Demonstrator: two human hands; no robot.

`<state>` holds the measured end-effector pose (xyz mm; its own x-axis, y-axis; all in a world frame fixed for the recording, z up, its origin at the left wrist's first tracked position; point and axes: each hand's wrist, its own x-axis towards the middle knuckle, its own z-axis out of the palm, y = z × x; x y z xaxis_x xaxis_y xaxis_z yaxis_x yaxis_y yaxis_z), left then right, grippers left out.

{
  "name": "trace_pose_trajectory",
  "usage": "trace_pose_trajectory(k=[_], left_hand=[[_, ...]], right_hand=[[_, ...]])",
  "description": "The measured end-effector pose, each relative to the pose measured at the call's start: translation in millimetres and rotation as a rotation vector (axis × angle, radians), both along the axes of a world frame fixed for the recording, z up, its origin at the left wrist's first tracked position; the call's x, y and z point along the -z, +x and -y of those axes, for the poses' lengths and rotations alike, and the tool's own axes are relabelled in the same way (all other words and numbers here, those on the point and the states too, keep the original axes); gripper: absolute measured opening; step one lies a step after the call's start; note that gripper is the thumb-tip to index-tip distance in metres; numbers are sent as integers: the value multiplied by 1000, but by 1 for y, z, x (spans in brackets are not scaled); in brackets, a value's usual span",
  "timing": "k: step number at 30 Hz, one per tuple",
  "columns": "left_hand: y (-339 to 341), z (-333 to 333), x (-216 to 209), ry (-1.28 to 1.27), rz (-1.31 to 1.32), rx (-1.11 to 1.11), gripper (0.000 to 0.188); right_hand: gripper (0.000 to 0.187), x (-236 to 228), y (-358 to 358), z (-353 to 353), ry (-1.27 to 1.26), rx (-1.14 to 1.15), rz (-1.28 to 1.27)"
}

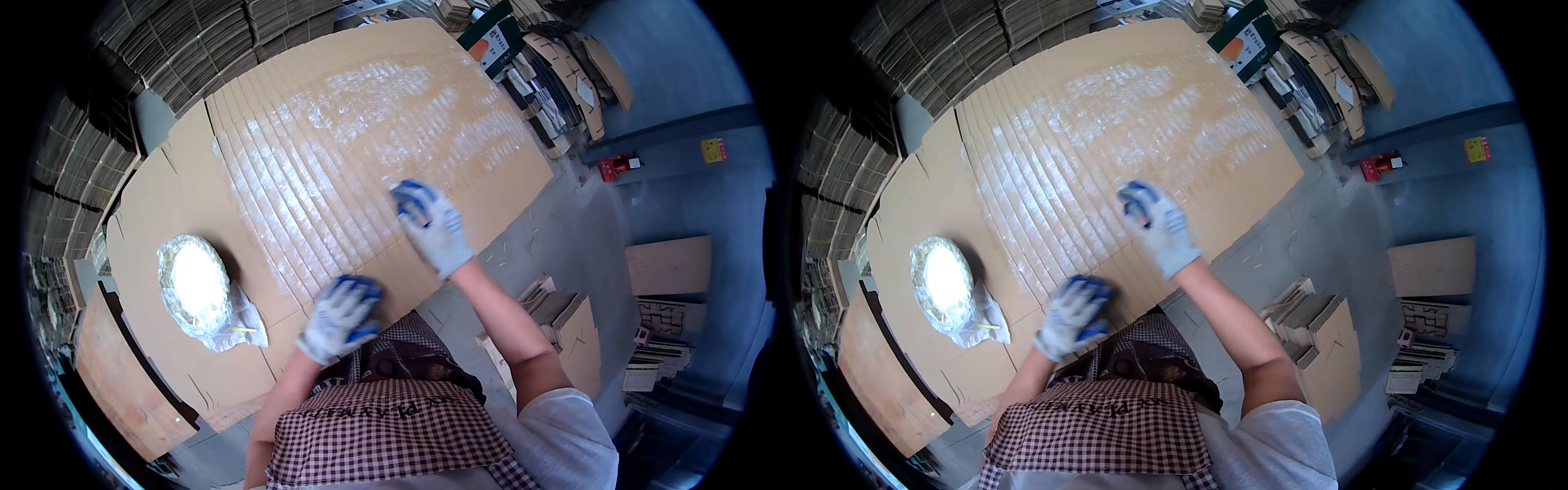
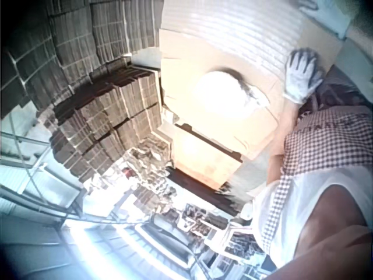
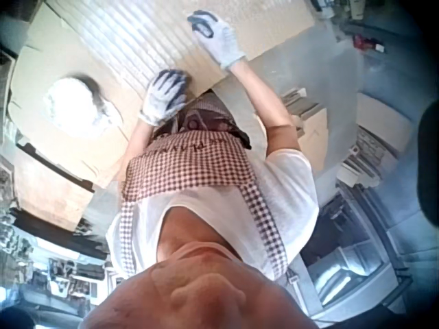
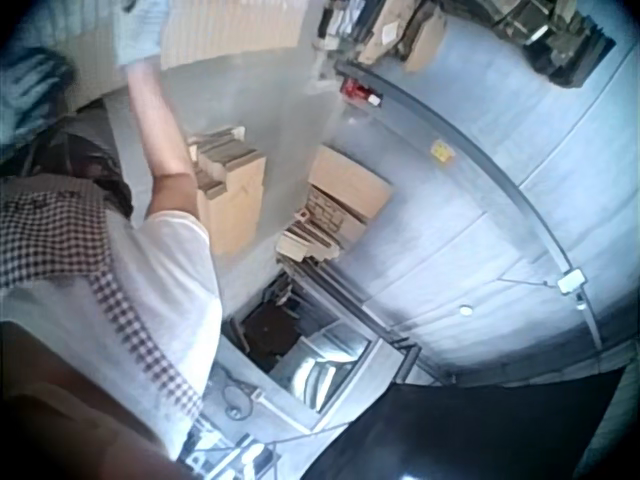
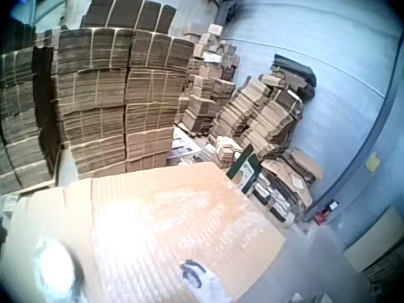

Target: The person scoops white paste from a plastic-wrapped container and spreads it evenly across a large flat cardboard sheet using a small tool. The person repeatedly dips the tool into the paste and applies it in broad strokes across the surface.

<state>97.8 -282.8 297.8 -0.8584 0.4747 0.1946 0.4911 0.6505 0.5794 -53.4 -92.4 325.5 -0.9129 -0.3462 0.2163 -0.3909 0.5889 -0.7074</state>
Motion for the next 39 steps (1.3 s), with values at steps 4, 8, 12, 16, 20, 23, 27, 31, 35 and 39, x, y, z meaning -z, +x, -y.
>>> trace_pose_trajectory(k=[4, 8, 12, 16, 20, 23, 27, 31, 35, 39], left_hand=[[-19, -50, 12, -109, 107, 151, 53], [-22, -55, 17, -116, 132, 155, 54], [-22, -54, 21, -82, 135, 150, 54], [-19, -54, 30, -5, 95, 131, 52], [-13, -45, 28, 31, 116, 107, 50], [-13, -48, 21, 29, 185, 114, 51], [-4, -43, 17, 110, 292, 52, 45], [-5, -44, 26, 128, 357, 81, 55], [-8, -36, 0, 84, 324, 70, 43], [-5, -35, -1, 82, 264, 75, 46]], right_hand=[[37, 26, -4, 1, 259, -205, -201], [36, 22, -39, -20, 338, 53, -76], [30, 10, -20, 0, 283, -43, -38], [26, -7, -22, 33, 260, 18, -42], [24, -68, 11, 118, -206, -81, 305], [26, -67, 32, 166, -424, -326, 386], [33, -55, 64, 230, -111, -561, 202], [33, -35, 72, 269, 190, -658, 119], [30, -38, 64, 271, 185, -625, 120], [27, -31, 50, 273, -151, -435, 410]])
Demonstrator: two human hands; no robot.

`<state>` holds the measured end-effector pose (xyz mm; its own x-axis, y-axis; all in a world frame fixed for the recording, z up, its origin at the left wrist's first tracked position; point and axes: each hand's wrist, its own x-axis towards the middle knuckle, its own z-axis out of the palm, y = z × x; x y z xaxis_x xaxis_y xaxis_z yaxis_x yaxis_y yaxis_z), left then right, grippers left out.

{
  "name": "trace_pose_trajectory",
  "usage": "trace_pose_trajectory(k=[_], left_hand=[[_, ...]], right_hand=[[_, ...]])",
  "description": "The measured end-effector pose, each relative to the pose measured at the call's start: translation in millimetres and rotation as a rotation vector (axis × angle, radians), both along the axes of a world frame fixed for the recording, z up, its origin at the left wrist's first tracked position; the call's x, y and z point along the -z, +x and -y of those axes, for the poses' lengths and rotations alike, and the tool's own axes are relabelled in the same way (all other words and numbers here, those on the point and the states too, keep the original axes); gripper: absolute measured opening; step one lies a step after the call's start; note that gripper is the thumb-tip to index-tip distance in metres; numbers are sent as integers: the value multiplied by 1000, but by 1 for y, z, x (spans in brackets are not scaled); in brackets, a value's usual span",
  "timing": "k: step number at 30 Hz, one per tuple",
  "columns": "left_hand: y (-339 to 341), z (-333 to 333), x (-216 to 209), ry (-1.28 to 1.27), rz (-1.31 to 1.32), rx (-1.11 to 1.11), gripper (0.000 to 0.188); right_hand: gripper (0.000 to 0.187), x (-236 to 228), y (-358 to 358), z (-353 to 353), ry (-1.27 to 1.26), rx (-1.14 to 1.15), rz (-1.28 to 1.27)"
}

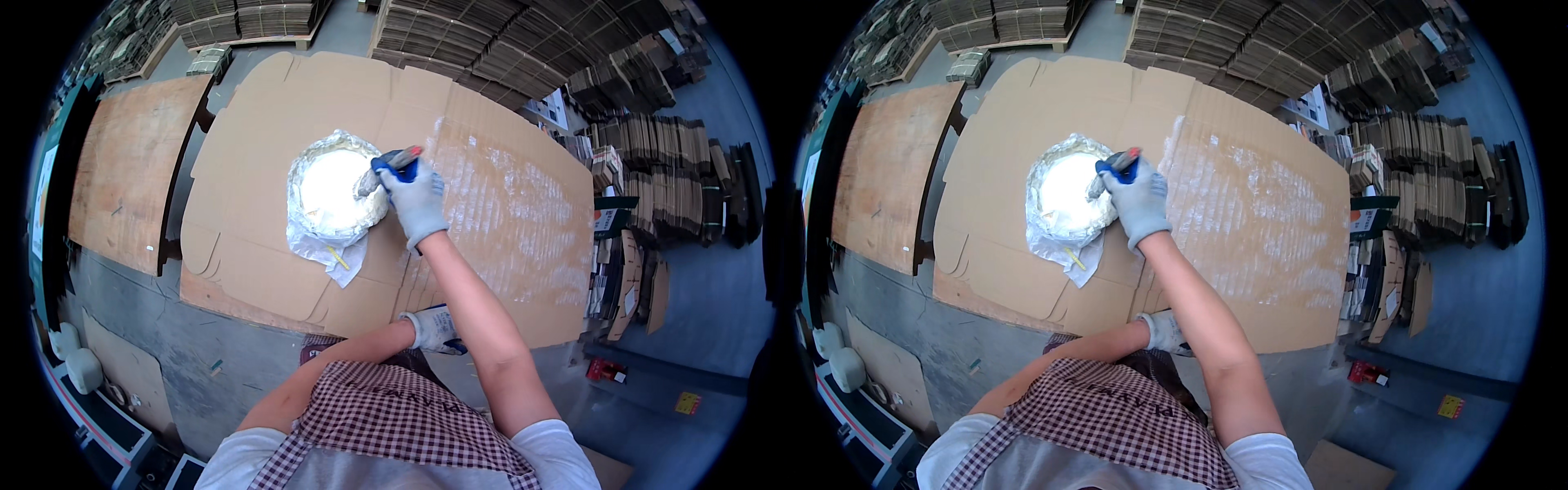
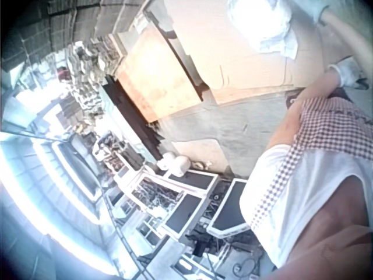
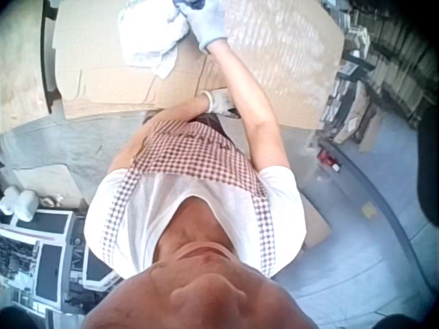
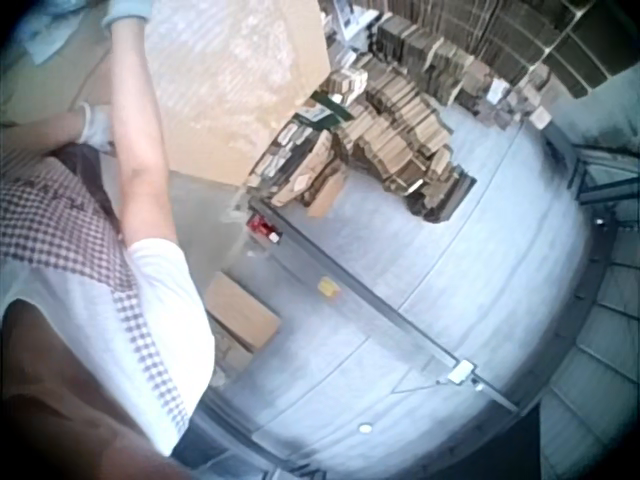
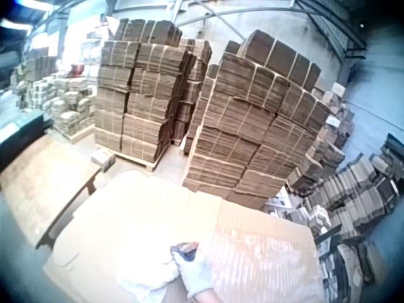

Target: The person scoops white paste from a plastic-wrapped container and spreads it evenly across a large flat cardboard sheet using a small tool. The person repeatedly dips the tool into the paste and applies it in broad strokes across the surface.

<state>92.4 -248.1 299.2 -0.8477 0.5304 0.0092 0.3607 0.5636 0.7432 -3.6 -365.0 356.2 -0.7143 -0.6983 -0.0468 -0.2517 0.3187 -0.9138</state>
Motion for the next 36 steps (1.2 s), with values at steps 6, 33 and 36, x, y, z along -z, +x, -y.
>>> trace_pose_trajectory(k=[6, 33, 36], left_hand=[[-2, -9, 21, 45, 33, 28, 47], [-6, 1, 32, -52, -196, 68, 43], [-2, -3, 23, -84, -53, 66, 42]], right_hand=[[28, 18, -14, -31, -222, 341, 841], [41, 55, -55, -265, 497, 362, -436], [42, 48, -9, -229, 360, 29, -707]])
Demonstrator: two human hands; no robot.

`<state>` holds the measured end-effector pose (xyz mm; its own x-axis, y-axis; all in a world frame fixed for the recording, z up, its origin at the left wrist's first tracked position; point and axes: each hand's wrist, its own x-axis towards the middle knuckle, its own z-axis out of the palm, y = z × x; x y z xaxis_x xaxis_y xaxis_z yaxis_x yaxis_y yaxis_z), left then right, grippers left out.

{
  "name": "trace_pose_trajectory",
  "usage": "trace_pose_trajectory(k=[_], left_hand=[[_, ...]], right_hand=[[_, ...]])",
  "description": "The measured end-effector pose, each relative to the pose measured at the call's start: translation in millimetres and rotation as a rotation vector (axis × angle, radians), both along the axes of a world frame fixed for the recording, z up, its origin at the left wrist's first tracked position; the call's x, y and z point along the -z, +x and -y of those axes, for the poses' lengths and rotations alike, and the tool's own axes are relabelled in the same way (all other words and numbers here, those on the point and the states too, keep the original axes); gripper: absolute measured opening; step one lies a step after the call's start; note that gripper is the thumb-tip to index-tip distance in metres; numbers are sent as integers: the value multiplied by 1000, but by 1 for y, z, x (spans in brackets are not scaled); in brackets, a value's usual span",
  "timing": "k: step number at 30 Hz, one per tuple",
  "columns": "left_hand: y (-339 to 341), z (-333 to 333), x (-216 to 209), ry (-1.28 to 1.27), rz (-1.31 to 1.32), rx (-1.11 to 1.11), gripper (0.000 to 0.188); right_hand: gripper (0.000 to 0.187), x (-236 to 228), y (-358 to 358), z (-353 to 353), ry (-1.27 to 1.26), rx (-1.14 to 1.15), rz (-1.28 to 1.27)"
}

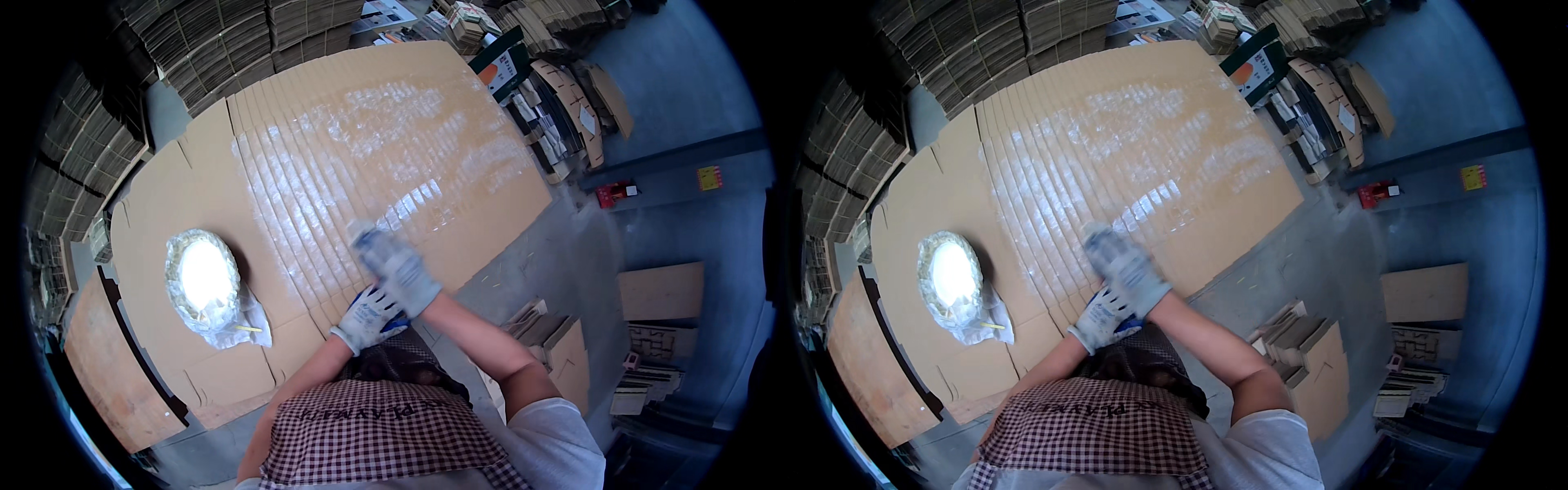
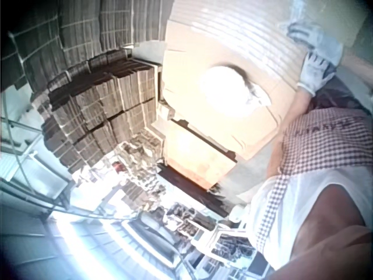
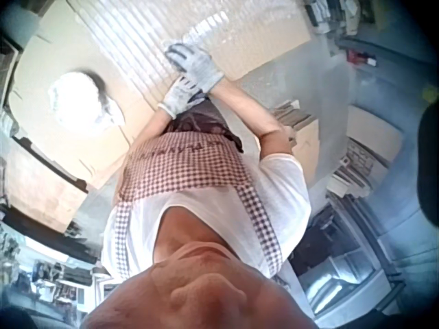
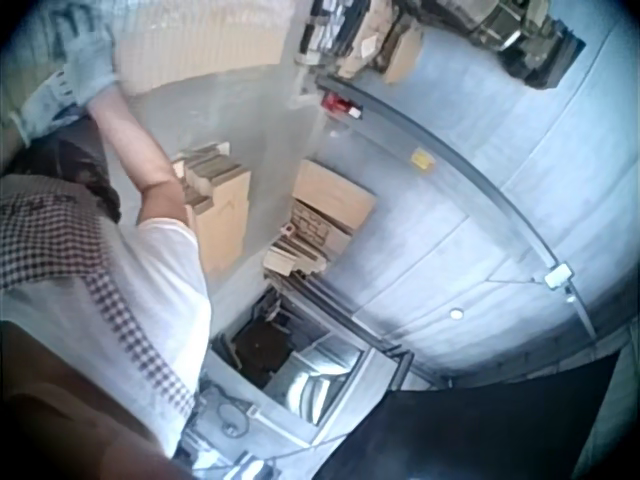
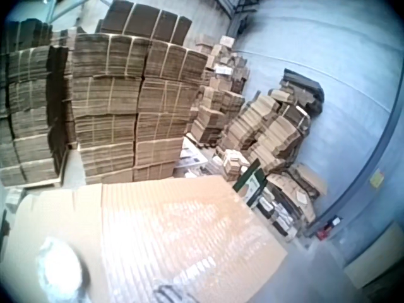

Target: The person scoops white paste from a plastic-wrapped container and spreads it evenly across a large flat cardboard sheet using a small tool. The person repeatedly dips the tool into the paste and applies it in broad strokes across the surface.

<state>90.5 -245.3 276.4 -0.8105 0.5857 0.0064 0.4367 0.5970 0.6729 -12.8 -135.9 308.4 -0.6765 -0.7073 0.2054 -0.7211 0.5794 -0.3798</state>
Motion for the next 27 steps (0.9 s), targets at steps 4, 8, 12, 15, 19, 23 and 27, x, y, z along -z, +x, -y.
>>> trace_pose_trajectory(k=[4, 8, 12, 15, 19, 23, 27], left_hand=[[-2, 0, 7, 21, -34, 2, 43], [-6, -1, 6, 64, -120, 1, 44], [2, -2, 1, 88, -38, -105, 43], [-1, -1, 4, 83, -83, -69, 43], [-4, -3, 4, 68, -109, -14, 43], [-3, -2, 3, 20, -41, -12, 41], [-5, -3, 0, -12, -59, -9, 40]], right_hand=[[45, 8, -24, 3, 85, 89, -8], [39, -3, -48, 3, 106, 305, 58], [32, -1, 6, 25, -5, -174, -42], [22, 3, -21, 16, 11, -74, -228], [25, -12, -71, -17, 84, 321, 153], [36, -4, -2, -18, 39, 53, 131], [38, 6, -16, -37, 180, 89, -30]])
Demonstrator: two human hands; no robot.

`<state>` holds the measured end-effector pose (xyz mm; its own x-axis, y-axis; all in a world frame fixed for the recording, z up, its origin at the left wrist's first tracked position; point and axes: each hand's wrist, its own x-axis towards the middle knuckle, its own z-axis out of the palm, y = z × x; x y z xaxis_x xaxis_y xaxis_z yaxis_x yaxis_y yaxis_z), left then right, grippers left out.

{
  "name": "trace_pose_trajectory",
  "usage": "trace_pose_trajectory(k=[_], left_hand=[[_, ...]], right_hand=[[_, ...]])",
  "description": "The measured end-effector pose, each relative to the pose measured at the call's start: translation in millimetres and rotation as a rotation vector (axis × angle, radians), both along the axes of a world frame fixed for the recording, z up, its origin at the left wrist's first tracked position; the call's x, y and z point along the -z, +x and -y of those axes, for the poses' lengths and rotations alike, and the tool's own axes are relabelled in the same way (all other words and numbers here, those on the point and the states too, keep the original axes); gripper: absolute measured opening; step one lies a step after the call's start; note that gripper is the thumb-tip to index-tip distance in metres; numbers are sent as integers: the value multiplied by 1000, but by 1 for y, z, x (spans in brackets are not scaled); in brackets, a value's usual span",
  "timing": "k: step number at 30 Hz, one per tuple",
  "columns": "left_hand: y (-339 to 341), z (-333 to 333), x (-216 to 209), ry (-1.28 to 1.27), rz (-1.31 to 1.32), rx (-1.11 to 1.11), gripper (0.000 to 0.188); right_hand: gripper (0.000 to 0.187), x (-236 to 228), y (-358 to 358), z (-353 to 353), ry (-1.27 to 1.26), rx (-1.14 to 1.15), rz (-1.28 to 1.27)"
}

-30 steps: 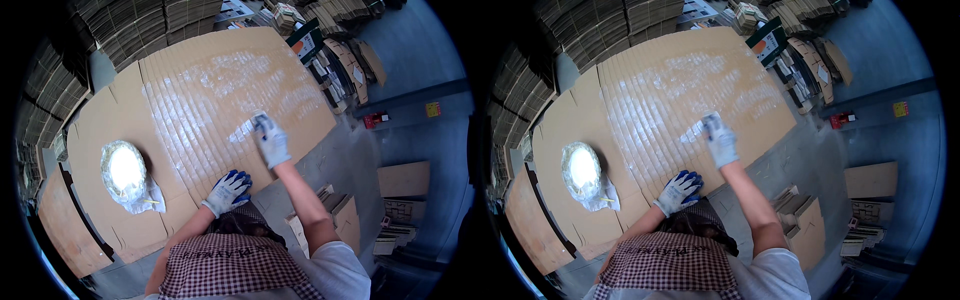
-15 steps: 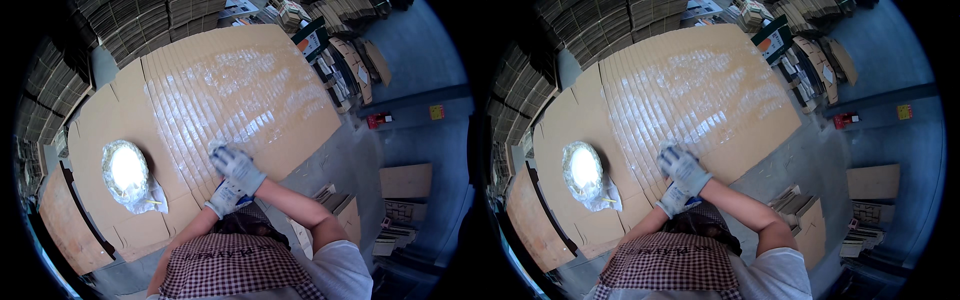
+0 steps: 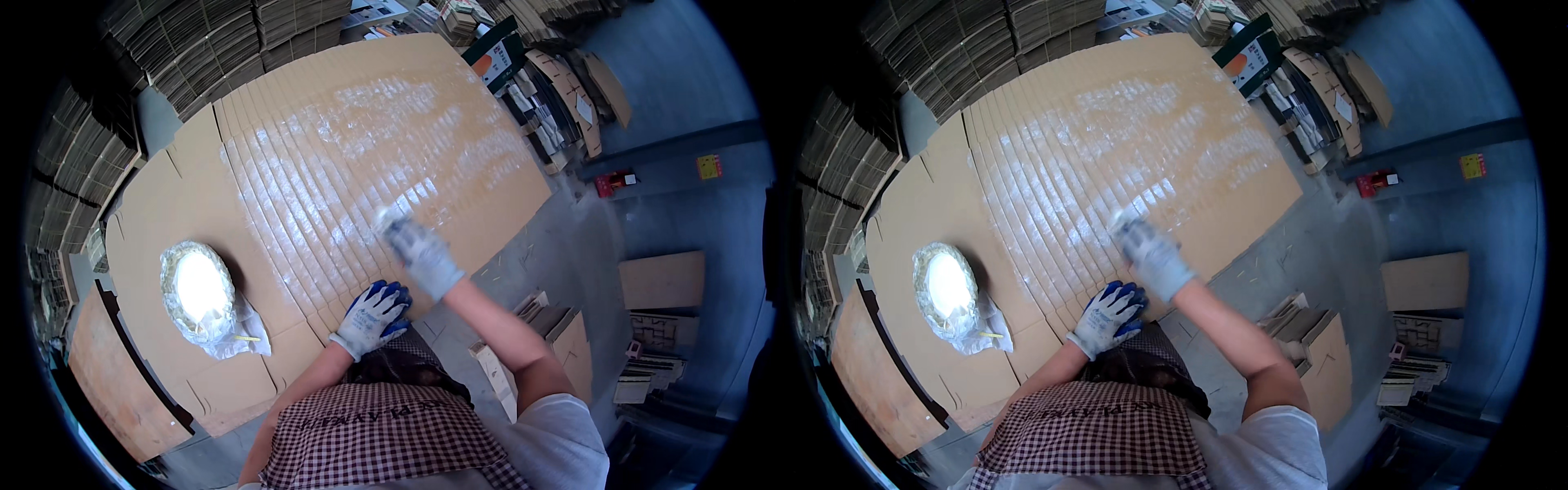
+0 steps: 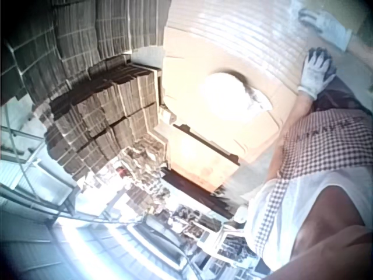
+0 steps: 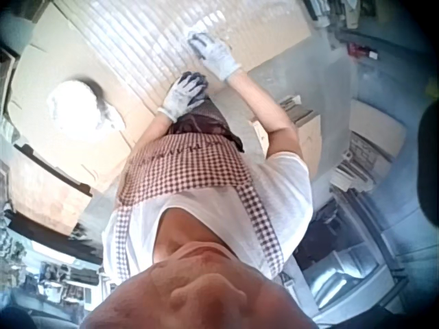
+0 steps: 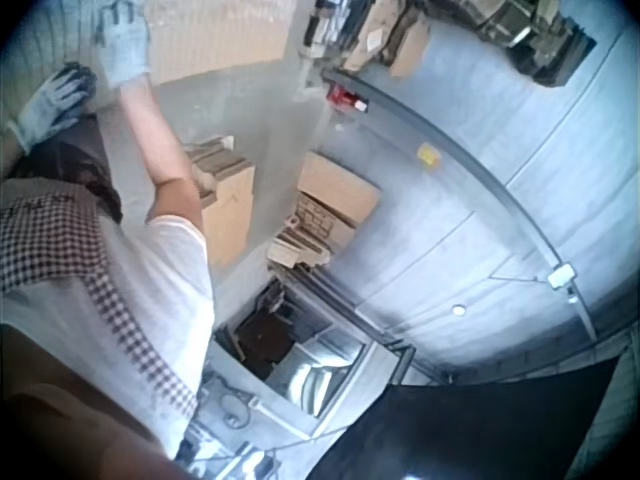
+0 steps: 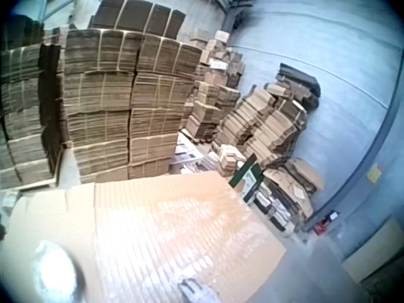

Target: The person scoops white paste from a plastic-wrapped container and spreads it evenly across a large flat cardboard sheet using a small tool. The person repeatedly dips the tool into the paste and applies it in broad strokes across the surface.

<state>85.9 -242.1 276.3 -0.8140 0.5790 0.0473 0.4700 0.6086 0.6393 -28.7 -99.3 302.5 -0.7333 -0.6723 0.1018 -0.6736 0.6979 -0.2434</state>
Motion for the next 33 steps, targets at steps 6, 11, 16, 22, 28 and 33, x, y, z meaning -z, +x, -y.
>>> trace_pose_trajectory(k=[6, 11, 16, 22, 28, 33], left_hand=[[4, 3, 4, 27, -30, 3, 41], [0, 2, -2, 40, -25, 15, 41], [0, 4, -2, 25, -34, 1, 41], [0, 1, -1, 49, -35, 5, 41], [2, 3, -1, 40, -10, -1, 40], [-2, 0, -3, 59, -38, 12, 40]], right_hand=[[39, -24, -13, -2, -125, 237, 136], [35, -5, -19, -1, 25, 275, 231], [28, -8, -23, 1, -184, 288, 116], [28, -2, -44, -14, -102, 371, 144], [30, -11, -8, 5, -111, 208, 97], [30, -1, -63, -32, -26, 429, 71]])
